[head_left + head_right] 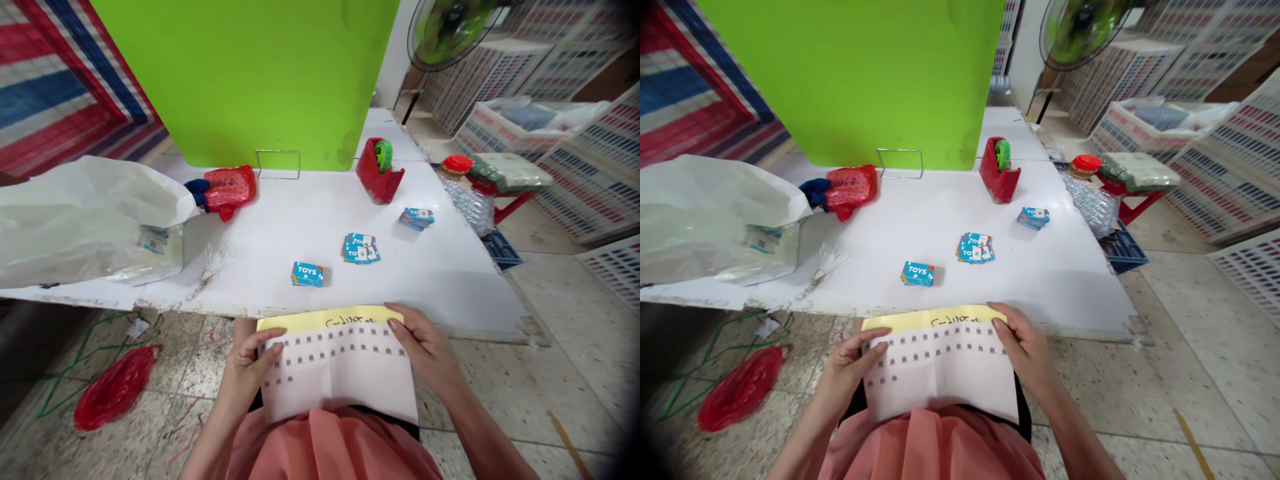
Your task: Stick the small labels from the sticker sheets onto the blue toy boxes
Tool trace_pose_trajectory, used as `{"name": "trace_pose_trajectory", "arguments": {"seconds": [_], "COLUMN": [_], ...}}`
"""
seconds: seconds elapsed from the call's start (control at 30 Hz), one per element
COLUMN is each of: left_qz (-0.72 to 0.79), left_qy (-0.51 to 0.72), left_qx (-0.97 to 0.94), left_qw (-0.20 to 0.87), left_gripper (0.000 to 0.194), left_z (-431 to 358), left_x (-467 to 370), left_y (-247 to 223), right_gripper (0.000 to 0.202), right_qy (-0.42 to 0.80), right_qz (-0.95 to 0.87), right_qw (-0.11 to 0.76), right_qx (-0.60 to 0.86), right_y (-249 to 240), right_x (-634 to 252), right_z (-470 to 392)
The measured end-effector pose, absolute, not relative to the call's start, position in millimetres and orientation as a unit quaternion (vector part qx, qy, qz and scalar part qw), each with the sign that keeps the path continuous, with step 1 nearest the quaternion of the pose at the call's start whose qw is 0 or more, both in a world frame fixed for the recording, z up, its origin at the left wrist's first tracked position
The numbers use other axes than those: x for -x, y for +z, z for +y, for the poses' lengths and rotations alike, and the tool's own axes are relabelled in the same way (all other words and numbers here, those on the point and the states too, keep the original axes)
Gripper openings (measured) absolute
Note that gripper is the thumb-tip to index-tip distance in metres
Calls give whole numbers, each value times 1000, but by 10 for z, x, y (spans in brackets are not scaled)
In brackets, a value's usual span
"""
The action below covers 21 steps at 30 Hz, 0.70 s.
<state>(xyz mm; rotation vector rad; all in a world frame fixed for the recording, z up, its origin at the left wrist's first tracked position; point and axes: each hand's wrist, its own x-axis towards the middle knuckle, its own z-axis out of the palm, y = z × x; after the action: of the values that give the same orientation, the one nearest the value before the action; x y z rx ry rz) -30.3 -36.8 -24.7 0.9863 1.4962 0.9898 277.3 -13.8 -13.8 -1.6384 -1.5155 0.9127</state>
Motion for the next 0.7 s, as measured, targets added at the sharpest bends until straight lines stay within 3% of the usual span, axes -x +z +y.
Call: {"name": "trace_pose_trajectory", "arguments": {"seconds": [0.17,0.43,0.7], "left_qz": [646,645,654], "left_qy": [414,425,410], "left_qx": [-390,-362,-395], "left_qw": [509,522,498], "left_gripper": [36,37,33], "left_z": [-380,-364,-348], "left_x": [299,385,432], "left_y": [-258,-230,-220], "right_gripper": [23,35,33], "right_qy": [377,420,419], "right_qz": [-619,-574,-588], "right_qw": [289,273,259], "right_qx": [625,648,642], "right_y": [-106,-147,-69], "right_x": [-2778,-2845,-2847], "right_z": [-127,-125,-94]}}
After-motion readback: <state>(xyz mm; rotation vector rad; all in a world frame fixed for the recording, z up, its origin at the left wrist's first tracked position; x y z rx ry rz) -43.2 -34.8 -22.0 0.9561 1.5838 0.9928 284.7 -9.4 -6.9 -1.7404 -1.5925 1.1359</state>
